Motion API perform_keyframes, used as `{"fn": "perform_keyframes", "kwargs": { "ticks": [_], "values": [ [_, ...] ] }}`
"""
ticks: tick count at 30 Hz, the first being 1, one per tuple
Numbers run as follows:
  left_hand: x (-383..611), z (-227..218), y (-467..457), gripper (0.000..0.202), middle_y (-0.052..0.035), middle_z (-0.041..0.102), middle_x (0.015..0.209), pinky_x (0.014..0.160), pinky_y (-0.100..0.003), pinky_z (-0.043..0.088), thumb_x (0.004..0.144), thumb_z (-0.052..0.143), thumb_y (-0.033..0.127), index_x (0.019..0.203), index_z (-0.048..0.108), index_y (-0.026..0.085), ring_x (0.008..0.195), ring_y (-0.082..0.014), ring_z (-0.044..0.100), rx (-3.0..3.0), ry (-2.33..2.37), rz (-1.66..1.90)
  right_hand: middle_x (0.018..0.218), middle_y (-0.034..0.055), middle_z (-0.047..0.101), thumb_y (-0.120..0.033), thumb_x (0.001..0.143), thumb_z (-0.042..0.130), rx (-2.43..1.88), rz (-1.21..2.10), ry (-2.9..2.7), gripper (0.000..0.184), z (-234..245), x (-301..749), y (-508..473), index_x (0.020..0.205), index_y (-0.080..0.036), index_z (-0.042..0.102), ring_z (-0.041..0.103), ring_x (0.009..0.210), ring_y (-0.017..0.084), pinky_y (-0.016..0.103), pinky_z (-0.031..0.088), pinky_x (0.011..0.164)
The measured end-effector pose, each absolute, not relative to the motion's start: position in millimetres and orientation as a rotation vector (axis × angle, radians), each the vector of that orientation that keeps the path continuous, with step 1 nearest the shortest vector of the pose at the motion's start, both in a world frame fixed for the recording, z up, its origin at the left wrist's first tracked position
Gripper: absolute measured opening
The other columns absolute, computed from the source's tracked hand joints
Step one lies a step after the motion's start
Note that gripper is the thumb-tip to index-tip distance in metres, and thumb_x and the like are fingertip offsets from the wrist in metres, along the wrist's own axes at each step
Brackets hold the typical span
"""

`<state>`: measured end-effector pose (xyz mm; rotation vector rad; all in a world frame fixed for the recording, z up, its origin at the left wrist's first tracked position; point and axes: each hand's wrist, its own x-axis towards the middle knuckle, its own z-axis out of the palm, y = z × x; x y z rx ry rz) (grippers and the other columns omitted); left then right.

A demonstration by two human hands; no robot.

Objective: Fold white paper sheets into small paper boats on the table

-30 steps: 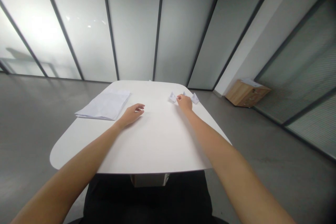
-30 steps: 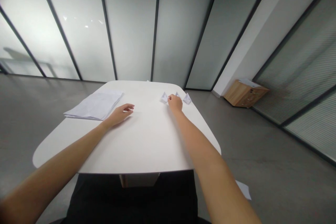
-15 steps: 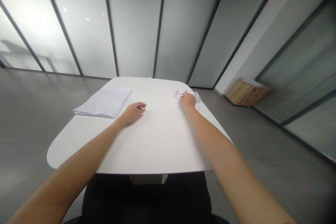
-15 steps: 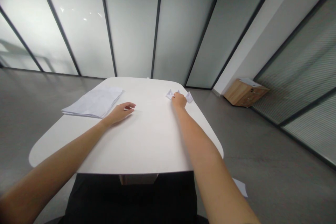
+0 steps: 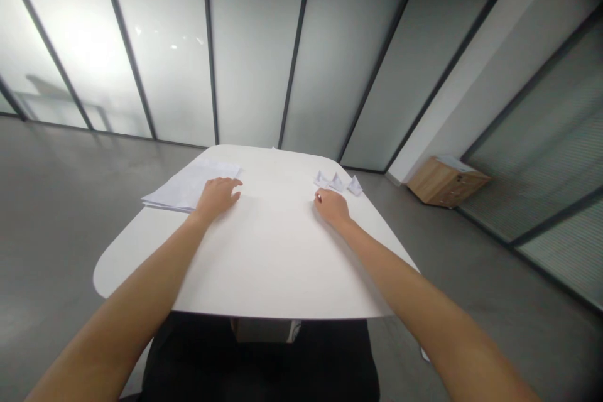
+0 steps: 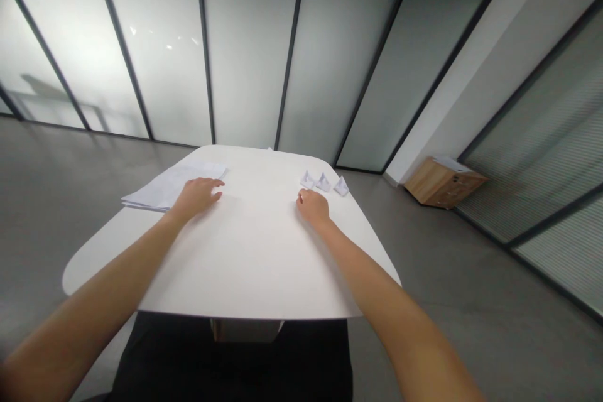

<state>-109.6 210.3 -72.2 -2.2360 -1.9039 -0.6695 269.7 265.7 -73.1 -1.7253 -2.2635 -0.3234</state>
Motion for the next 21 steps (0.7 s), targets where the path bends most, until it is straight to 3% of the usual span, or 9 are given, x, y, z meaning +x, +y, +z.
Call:
{"fn": "perform_keyframes", "kwargs": {
  "ticks": [3,6,10,15,21],
  "values": [
    [-140,-77,209,0.057,-0.0155,0.054,0.147,0.118,-0.059,0.026,0.087,0.067,0.039,0.140,0.055,0.022,0.137,-0.0381,0.044,-1.986,-2.114,-0.607,0.112,0.0106,0.072,-0.027,0.100,0.045,-1.656,-0.304,-2.306,0.028,-87,263,250,0.111,-0.020,0.071,0.062,0.107,0.025,0.032,0.043,0.092],
    [-157,-84,210,0.071,-0.0218,0.051,0.147,0.111,-0.056,0.038,0.085,0.068,0.050,0.145,0.049,0.018,0.135,-0.0413,0.046,-1.930,-2.338,-0.571,0.113,0.0118,0.072,-0.025,0.100,0.045,-1.630,-0.285,-2.266,0.029,-93,261,244,0.112,-0.019,0.071,0.061,0.109,0.026,0.033,0.042,0.097],
    [-163,-83,211,0.064,-0.0218,0.065,0.128,0.097,-0.051,0.049,0.087,0.062,0.057,0.138,0.057,0.019,0.118,-0.0384,0.062,-1.930,-2.449,-0.551,0.113,0.0114,0.073,-0.023,0.098,0.047,-1.640,-0.239,-2.244,0.028,-93,263,246,0.112,-0.019,0.071,0.060,0.110,0.026,0.034,0.042,0.098],
    [-156,-67,205,0.058,-0.0200,0.068,0.124,0.092,-0.050,0.050,0.093,0.055,0.058,0.137,0.057,0.021,0.113,-0.0378,0.063,-1.803,-2.534,-0.567,0.113,0.0110,0.073,-0.024,0.098,0.047,-1.638,-0.228,-2.243,0.028,-94,265,248,0.109,-0.020,0.073,0.060,0.110,0.026,0.034,0.041,0.098],
    [-113,-53,194,0.054,-0.0179,0.068,0.122,0.092,-0.049,0.050,0.095,0.050,0.057,0.136,0.057,0.023,0.111,-0.0376,0.065,-1.917,-2.287,-0.555,0.112,0.0107,0.073,-0.026,0.099,0.047,-1.611,-0.234,-2.247,0.029,-96,265,249,0.109,-0.019,0.073,0.061,0.107,0.026,0.034,0.042,0.098]
  ]
}}
